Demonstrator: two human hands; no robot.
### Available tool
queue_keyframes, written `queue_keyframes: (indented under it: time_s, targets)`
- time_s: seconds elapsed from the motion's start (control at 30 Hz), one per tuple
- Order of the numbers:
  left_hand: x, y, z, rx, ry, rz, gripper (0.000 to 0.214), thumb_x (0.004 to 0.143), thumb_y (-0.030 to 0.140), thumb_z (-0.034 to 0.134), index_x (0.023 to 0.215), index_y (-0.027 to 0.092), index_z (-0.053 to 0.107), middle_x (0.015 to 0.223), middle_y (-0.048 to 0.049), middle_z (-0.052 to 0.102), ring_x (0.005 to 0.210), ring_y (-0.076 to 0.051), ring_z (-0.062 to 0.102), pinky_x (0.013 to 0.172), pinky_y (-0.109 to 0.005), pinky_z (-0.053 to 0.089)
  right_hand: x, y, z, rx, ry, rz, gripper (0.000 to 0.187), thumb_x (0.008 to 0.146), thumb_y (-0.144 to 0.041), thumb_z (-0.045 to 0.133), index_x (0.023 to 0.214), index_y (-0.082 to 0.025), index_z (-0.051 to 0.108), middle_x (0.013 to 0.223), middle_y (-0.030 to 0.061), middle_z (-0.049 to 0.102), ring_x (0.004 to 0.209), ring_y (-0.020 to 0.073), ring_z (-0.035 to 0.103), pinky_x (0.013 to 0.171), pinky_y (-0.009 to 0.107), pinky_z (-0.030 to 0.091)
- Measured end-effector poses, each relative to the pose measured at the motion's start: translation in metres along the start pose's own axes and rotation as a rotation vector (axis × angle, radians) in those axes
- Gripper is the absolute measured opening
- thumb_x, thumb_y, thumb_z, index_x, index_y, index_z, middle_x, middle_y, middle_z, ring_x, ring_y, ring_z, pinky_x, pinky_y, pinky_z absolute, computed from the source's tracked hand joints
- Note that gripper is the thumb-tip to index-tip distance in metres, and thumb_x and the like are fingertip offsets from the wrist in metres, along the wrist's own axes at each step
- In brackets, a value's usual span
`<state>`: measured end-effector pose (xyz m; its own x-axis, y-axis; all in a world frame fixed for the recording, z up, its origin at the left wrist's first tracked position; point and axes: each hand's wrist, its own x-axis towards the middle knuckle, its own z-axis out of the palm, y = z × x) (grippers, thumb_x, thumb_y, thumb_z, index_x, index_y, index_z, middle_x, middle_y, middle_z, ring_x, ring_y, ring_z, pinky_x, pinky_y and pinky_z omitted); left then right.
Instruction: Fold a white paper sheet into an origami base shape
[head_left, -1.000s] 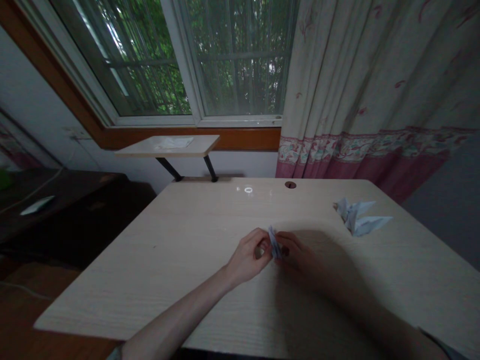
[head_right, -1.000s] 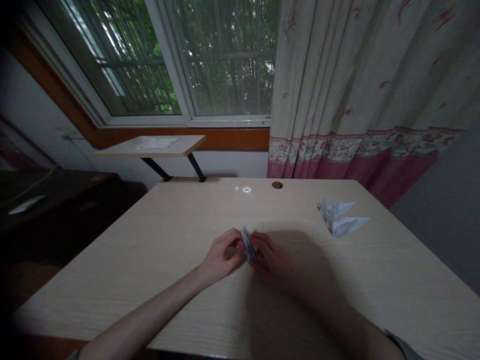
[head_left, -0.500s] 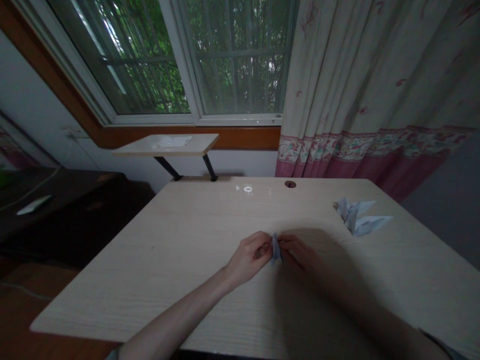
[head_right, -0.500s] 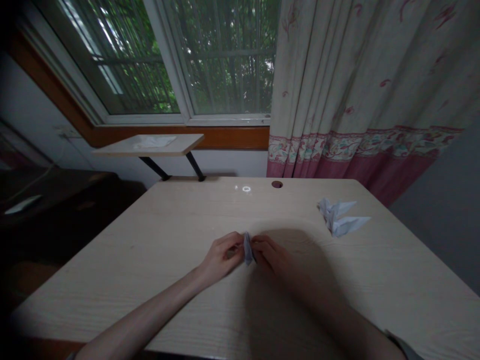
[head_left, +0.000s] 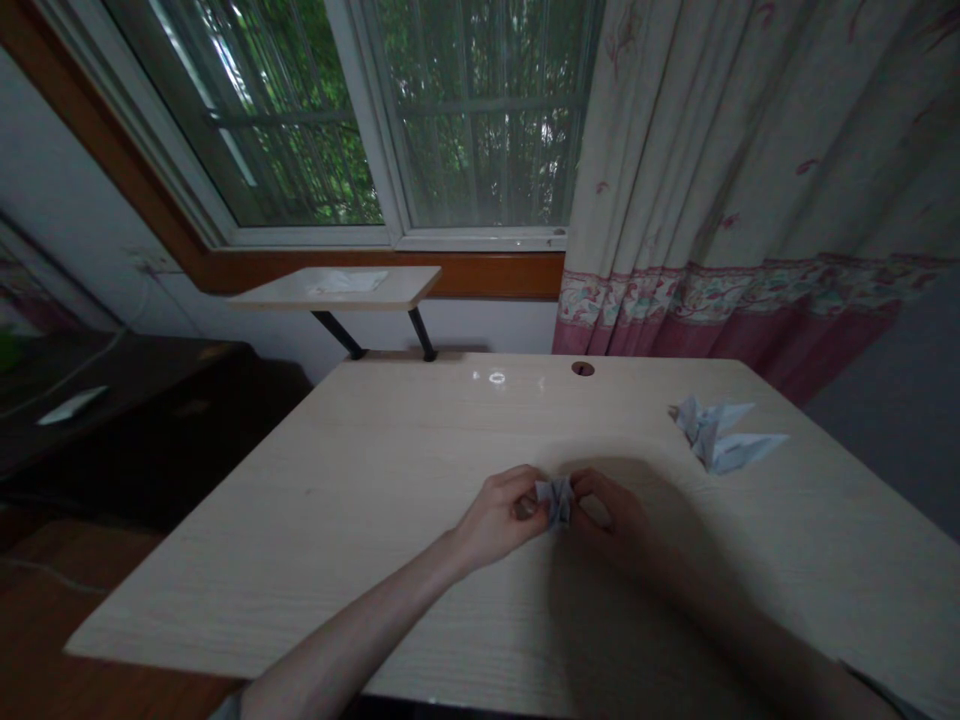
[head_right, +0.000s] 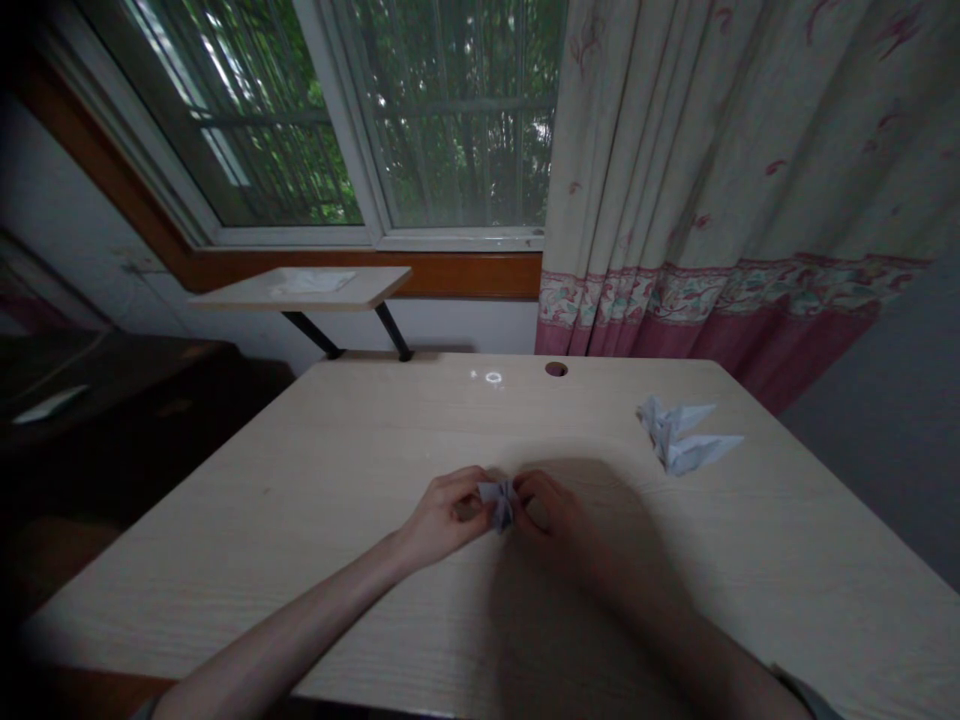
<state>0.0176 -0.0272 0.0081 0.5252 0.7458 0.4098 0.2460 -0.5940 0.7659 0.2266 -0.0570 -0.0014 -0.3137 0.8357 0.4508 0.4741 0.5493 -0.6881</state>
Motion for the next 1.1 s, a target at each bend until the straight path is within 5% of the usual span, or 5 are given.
queue_keyframes:
  time_s: [0.4, 0.7, 1.1]
  targets:
    - [0.006, -0.004, -0.003, -0.187, -0.032, -0.123, 0.009, 0.066, 0.008, 0.052, 0.063, 0.016, 0.056, 0.078, -0.0022, 0.065, 0.070, -0.014, 0.056, 0.062, -0.024, 0.039, 0.007, 0.005, -0.010, 0.258, -0.038, 0.182, 0.009, 0.081, -0.023, 0.055, 0.086, -0.025, 0.062, 0.081, 0.0009, 0.068, 0.077, 0.0218, 0.066, 0.069, 0.032, 0.053]
    - [0.006, -0.014, -0.004, -0.200, -0.055, -0.113, 0.032, 0.095, 0.034, 0.050, 0.074, 0.015, 0.065, 0.081, -0.0056, 0.068, 0.074, -0.016, 0.061, 0.068, -0.027, 0.046, 0.012, -0.001, -0.014, 0.250, -0.116, 0.196, 0.015, 0.093, -0.027, 0.049, 0.090, -0.025, 0.063, 0.086, 0.0029, 0.066, 0.082, 0.0195, 0.065, 0.074, 0.030, 0.053]
    - [0.007, -0.022, -0.005, -0.173, 0.132, -0.226, 0.020, 0.089, 0.032, 0.059, 0.080, 0.016, 0.067, 0.070, -0.0010, 0.063, 0.062, -0.013, 0.055, 0.058, -0.022, 0.041, 0.015, 0.004, -0.014, 0.189, 0.025, 0.230, 0.012, 0.089, -0.032, 0.056, 0.080, -0.026, 0.061, 0.089, 0.0028, 0.064, 0.084, 0.0211, 0.062, 0.073, 0.032, 0.050]
